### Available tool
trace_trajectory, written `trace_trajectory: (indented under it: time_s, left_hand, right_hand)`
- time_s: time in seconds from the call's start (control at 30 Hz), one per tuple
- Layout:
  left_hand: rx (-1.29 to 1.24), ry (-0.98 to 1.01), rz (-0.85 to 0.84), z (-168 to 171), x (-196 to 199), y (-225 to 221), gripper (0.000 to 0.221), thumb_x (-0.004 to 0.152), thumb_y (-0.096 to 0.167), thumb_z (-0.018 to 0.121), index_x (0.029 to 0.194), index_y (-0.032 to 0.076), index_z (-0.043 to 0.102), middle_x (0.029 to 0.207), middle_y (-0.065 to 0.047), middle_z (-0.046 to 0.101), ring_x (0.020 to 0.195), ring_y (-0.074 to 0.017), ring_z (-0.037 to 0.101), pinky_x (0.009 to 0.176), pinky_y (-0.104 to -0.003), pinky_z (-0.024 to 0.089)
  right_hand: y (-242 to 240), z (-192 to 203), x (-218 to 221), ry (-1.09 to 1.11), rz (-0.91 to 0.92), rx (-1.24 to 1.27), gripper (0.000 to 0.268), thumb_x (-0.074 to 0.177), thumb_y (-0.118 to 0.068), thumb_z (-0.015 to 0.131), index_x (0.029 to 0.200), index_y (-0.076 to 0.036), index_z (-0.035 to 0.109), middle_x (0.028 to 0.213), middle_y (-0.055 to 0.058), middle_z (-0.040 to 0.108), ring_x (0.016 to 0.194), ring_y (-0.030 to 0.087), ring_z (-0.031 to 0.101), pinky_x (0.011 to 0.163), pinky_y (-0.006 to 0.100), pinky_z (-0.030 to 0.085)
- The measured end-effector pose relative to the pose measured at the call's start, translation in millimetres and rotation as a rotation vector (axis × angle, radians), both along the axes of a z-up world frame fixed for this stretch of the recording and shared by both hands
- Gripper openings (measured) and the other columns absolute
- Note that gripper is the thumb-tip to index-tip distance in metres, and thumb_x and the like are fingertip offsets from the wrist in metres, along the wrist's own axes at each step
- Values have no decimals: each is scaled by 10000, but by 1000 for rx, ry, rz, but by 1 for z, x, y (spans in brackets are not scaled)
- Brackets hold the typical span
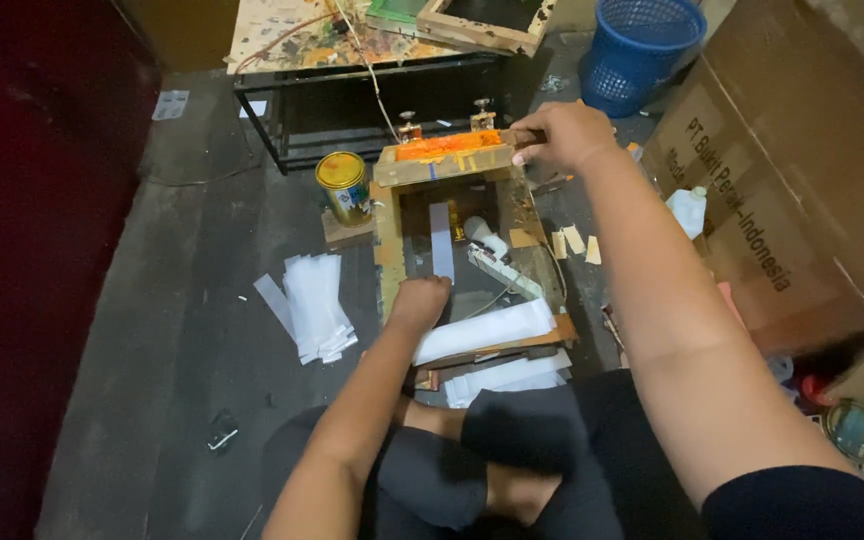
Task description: Manually screen printing orange ink onto small white paper strips using a screen frame and squeegee.
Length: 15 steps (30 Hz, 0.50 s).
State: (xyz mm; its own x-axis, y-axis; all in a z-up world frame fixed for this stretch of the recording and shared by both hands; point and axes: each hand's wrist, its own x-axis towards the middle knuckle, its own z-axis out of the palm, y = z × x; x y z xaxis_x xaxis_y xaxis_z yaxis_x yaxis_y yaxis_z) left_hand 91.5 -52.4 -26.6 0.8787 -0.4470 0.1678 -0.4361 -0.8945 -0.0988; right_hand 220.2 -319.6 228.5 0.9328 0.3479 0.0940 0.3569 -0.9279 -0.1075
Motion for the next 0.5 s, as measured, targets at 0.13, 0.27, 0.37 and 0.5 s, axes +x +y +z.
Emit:
trace_trajectory:
  time_s: [0.13, 0.27, 0.37, 0.5]
  left_hand:
    - [-109, -126, -5, 43, -27, 8, 169, 913, 36, 609, 1008, 148, 693, 860, -60, 771, 728, -250, 771, 649, -393, 604]
    - [-317, -324, -38, 88, -57, 15, 198, 900, 49, 669, 1050, 168, 721, 874, -42, 752, 756, -217, 755, 672, -308, 592]
    - [-448, -361, -27, 116, -83, 21, 205, 900, 54, 705, 1080, 147, 737, 953, -53, 757, 860, -215, 751, 743, -299, 598]
    - [-814, -262, 95, 140, -115, 21, 268, 854, -53, 743, 1063, 110, 780, 1033, -91, 783, 977, -287, 752, 829, -372, 610]
  right_hand:
    - [2, 3, -1, 1, -26, 35, 515, 866, -531, 786, 1332, -334, 692, 1270, -32, 707, 1235, 312, 634, 1117, 556, 427]
    - [-3, -8, 11, -8, -23, -3, 552, 848, -587, 771, 1350, -377, 679, 1275, -60, 706, 1251, 293, 632, 1167, 546, 367]
    - [3, 1, -5, -7, -22, -8, 568, 831, -589, 778, 1345, -365, 686, 1292, -47, 705, 1266, 281, 626, 1154, 544, 386]
    - [3, 3, -18, -3, 27, 33, 535, 838, -501, 812, 1319, -283, 725, 1245, 34, 732, 1228, 318, 647, 1077, 508, 476]
